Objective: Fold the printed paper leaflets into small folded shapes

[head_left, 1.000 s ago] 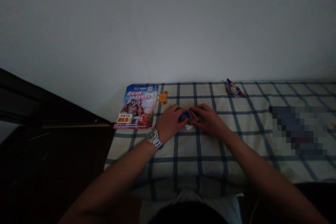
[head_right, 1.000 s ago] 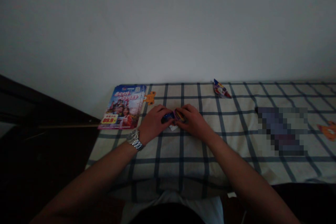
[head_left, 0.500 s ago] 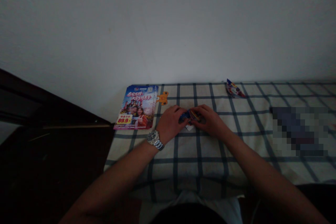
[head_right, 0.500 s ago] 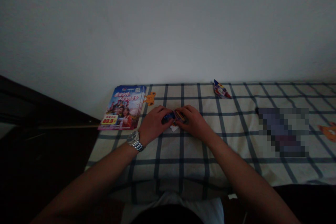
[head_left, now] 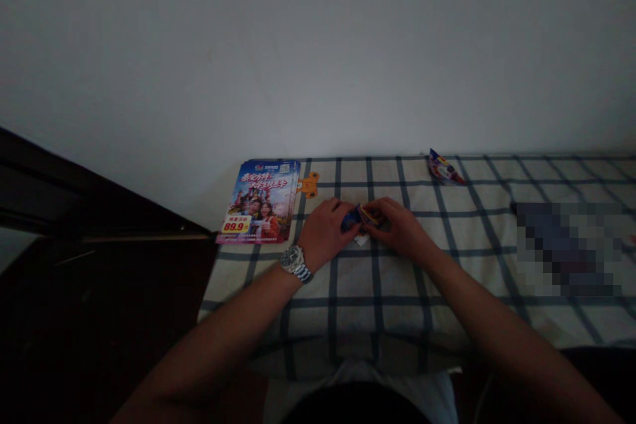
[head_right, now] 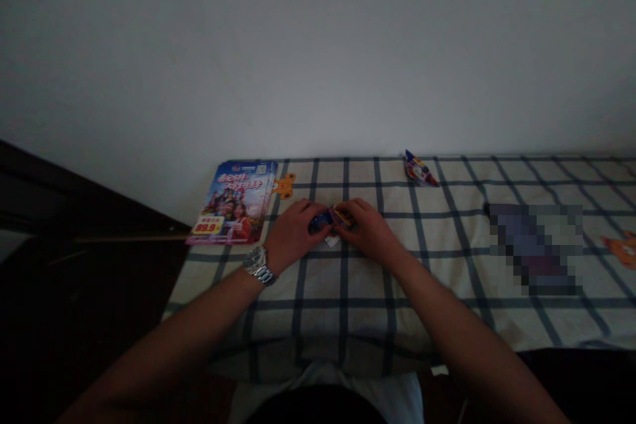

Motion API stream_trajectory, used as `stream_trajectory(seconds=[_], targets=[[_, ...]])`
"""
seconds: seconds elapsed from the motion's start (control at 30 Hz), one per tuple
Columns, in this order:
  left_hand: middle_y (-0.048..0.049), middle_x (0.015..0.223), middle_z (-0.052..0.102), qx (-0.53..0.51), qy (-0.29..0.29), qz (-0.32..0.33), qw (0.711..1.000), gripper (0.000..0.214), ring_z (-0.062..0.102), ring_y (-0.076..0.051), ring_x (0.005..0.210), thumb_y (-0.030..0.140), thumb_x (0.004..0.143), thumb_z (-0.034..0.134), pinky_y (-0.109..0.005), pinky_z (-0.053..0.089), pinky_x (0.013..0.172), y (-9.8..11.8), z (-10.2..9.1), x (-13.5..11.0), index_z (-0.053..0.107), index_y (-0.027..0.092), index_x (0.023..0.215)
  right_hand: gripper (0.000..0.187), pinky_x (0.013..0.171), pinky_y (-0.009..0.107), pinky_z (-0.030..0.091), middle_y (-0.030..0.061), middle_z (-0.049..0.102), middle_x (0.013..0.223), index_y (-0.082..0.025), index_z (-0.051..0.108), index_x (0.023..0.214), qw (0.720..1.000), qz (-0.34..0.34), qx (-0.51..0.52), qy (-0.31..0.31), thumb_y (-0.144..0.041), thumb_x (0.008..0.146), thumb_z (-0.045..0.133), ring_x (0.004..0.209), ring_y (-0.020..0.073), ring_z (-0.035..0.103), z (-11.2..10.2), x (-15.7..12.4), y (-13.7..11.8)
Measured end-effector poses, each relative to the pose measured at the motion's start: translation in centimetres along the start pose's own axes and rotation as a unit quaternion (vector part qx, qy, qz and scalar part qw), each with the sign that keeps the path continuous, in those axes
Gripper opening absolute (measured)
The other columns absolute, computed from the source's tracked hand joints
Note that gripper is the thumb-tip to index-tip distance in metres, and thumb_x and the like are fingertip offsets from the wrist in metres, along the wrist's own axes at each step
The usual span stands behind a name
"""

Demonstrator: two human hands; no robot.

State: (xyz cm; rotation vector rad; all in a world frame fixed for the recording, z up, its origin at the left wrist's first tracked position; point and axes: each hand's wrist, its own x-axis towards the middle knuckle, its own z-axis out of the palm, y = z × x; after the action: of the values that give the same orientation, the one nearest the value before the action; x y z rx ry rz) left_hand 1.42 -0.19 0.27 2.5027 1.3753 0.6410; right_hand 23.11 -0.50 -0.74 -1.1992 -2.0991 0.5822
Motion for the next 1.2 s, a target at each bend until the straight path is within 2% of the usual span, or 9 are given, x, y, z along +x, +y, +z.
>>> stream_trajectory(seconds=[0.43,0.6,0.8,1.2], targets=[[-0.0059,0.106,0.062,0.016,0.003,-0.005,1.000,0.017,0.059,-0.024,0.101,0.030,0.094,0.064,-0.038,0.051,0.089,0.27,-0.38,0.03,0.061,0.022,0.109,0.031,0.083,0.038,0.057,0.0074,0.066,0.107,-0.024,0.062,0.117,1.000,0.007,0.007,0.004,-0.021,0.088,0.071,0.095,0.0233,0.066,-0.16,0.04,-0.48],[-0.0067,0.111,0.062,0.030,0.015,0.003,0.999,0.013,0.058,-0.024,0.103,0.026,0.093,0.065,-0.038,0.050,0.091,0.49,-0.49,0.12,0.058,0.021,0.103,0.034,0.087,0.039,0.057,0.0075,0.066,0.110,-0.024,0.062,0.119,1.000,-0.002,-0.002,0.006,-0.020,0.087,0.071,0.100,0.0241,0.065,-0.04,0.00,-0.18],[-0.0044,0.104,0.063,0.040,0.008,-0.007,0.999,0.011,0.058,-0.023,0.098,0.023,0.093,0.064,-0.036,0.049,0.084,0.70,-0.39,0.19,0.055,0.022,0.099,0.034,0.091,0.040,0.056,0.0078,0.066,0.112,-0.024,0.062,0.120,1.000,-0.010,-0.003,0.010,-0.019,0.087,0.071,0.103,0.0246,0.065,0.03,0.03,-0.12],[-0.0055,0.116,0.062,0.025,0.013,0.023,0.999,0.022,0.058,-0.023,0.106,0.019,0.096,0.058,-0.038,0.052,0.091,0.38,-0.07,0.07,0.060,0.024,0.118,0.035,0.092,0.040,0.055,0.0078,0.066,0.114,-0.024,0.063,0.121,1.000,-0.012,-0.005,-0.001,-0.016,0.088,0.070,0.104,0.0245,0.065,0.05,0.06,-0.24]])
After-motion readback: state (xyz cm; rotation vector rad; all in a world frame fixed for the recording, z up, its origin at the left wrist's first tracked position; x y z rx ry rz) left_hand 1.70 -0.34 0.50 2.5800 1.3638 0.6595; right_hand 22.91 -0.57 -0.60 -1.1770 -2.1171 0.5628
